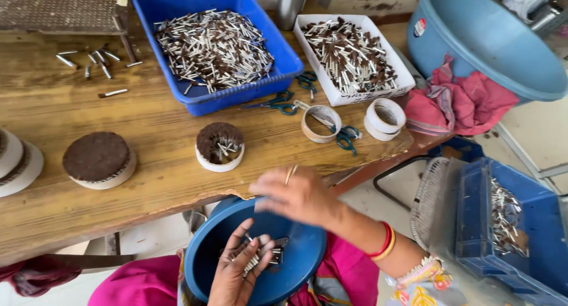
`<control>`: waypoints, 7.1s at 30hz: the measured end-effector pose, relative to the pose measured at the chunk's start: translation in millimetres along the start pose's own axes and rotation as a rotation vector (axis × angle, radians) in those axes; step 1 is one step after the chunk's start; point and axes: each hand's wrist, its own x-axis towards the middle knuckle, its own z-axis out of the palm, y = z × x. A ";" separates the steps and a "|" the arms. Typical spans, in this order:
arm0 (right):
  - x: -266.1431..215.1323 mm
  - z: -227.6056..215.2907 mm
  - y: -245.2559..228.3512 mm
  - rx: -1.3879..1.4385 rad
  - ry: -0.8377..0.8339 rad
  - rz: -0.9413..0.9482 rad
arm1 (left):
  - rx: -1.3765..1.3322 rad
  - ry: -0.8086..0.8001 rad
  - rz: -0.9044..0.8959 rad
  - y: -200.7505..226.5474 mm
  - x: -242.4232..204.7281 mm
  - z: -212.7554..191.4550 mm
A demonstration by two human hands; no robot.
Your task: The person sits on the floor holding a blue bowl on their lap and assembles small metal hair clip components, pressing brown felt pads onto the metal parts by hand. They occasionally reach to the table to pick up more parts and use scissors to trim a component before continuing assembly.
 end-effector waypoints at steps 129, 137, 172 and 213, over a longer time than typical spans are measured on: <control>-106.0 125.2 -25.8 1.536 -0.263 0.952 | 0.374 -0.250 0.081 10.0 -26.4 -10.3; -109.4 128.1 -11.4 1.247 -0.039 0.854 | 0.336 -0.062 0.088 5.1 -24.1 -19.9; -151.8 150.1 2.0 1.291 0.152 1.013 | 0.375 -0.178 0.104 11.0 -32.9 -13.0; -106.1 103.5 -30.0 0.990 -0.171 0.778 | 0.052 0.042 0.061 -6.3 -11.8 -29.3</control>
